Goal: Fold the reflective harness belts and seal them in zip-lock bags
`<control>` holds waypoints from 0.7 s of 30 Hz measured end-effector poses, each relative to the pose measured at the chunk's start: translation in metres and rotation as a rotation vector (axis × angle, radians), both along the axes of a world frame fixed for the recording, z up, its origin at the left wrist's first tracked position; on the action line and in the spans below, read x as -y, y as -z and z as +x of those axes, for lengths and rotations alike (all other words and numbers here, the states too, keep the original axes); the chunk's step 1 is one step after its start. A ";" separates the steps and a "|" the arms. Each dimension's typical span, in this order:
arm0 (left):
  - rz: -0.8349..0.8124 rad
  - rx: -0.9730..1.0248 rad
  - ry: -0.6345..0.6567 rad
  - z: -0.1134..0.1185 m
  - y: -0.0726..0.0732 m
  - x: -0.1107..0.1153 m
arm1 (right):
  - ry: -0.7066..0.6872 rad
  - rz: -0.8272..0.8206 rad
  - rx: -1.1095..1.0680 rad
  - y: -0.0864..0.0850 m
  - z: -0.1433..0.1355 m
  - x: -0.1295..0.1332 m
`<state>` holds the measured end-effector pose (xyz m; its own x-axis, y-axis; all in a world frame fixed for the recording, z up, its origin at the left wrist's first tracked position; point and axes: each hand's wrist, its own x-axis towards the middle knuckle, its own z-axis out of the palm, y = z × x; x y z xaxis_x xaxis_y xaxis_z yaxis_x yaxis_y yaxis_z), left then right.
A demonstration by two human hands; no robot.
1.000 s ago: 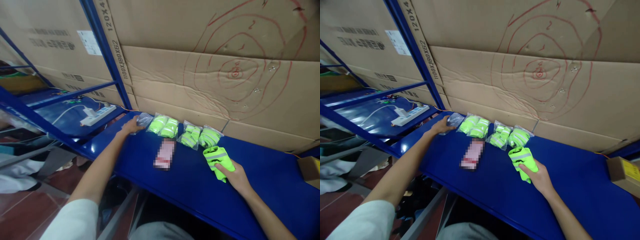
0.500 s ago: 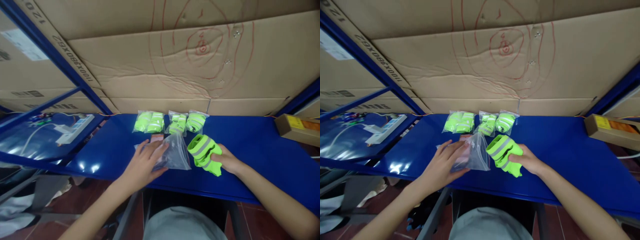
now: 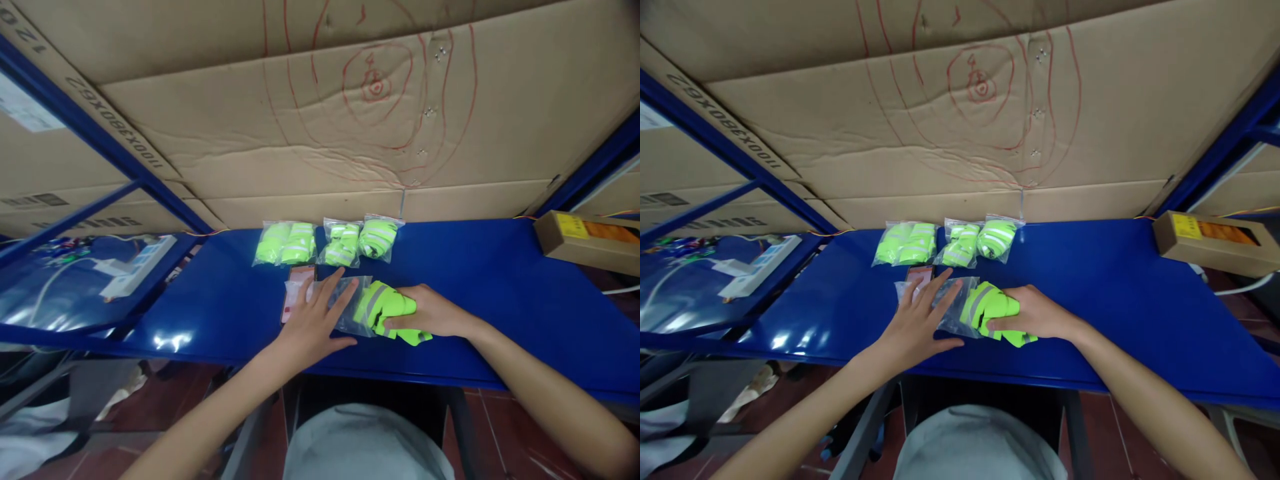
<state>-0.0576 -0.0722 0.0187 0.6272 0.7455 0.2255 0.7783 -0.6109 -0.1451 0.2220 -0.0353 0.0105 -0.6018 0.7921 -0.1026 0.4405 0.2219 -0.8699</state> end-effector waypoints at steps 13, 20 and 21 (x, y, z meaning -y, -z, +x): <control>0.045 -0.014 0.057 0.037 0.012 -0.006 | -0.093 0.192 0.180 0.002 0.001 -0.002; 0.093 -0.052 0.065 0.045 0.009 -0.013 | 0.186 0.173 0.153 0.009 -0.003 -0.002; 0.094 -0.058 0.077 0.047 0.007 -0.017 | 0.213 0.189 0.145 0.010 -0.003 -0.002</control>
